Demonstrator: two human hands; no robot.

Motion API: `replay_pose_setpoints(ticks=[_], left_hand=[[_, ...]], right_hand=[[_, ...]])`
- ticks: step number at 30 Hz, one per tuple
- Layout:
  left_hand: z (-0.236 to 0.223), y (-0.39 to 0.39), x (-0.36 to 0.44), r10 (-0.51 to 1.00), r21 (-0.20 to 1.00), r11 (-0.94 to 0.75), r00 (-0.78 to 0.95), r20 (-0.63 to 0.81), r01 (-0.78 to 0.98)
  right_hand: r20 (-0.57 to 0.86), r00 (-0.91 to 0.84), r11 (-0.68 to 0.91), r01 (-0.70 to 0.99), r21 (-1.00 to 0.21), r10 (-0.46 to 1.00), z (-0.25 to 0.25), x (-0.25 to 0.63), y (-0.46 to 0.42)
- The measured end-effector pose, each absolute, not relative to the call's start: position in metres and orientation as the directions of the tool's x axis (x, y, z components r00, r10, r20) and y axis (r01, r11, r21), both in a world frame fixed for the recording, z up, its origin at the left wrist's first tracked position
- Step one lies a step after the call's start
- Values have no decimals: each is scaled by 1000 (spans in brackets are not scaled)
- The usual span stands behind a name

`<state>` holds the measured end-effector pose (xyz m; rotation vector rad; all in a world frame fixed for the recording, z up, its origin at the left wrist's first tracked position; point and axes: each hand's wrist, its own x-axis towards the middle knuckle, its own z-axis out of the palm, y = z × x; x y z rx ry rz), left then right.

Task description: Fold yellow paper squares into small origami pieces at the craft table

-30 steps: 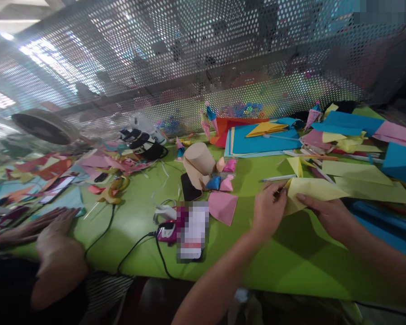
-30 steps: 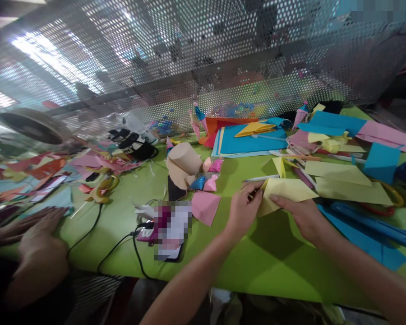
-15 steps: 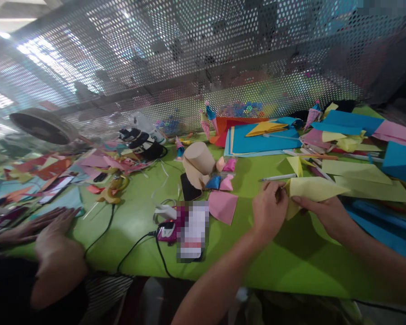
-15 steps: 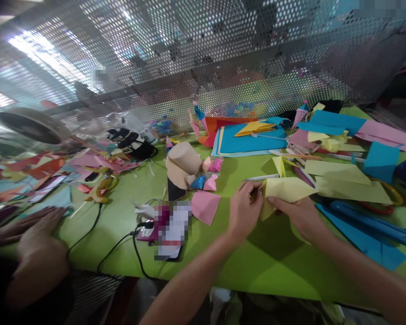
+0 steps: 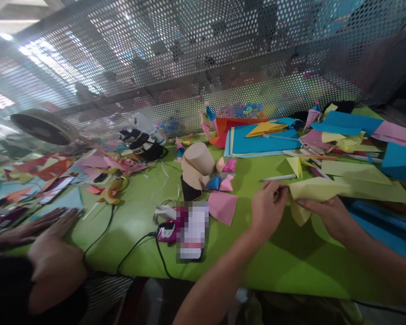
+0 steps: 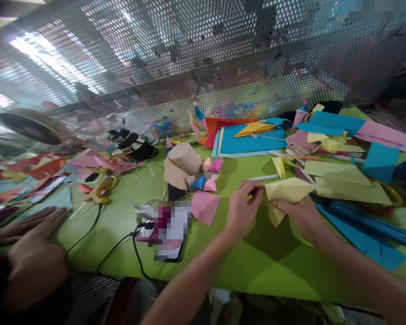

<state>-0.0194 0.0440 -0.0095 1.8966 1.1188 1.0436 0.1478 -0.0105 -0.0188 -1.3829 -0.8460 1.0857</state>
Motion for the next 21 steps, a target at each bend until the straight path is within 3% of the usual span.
replay_pose_setpoints(ticks=[8,21], left_hand=[[-8,44,-19,912,843,-377,312,266,383],[-5,41,-18,914,800,-395,283,292,451]], right_hand=[[-222,235,-191,-150,-970,946,-13,149,-13],[-155,220,-136,-99,-986,963,-19,148,-11]])
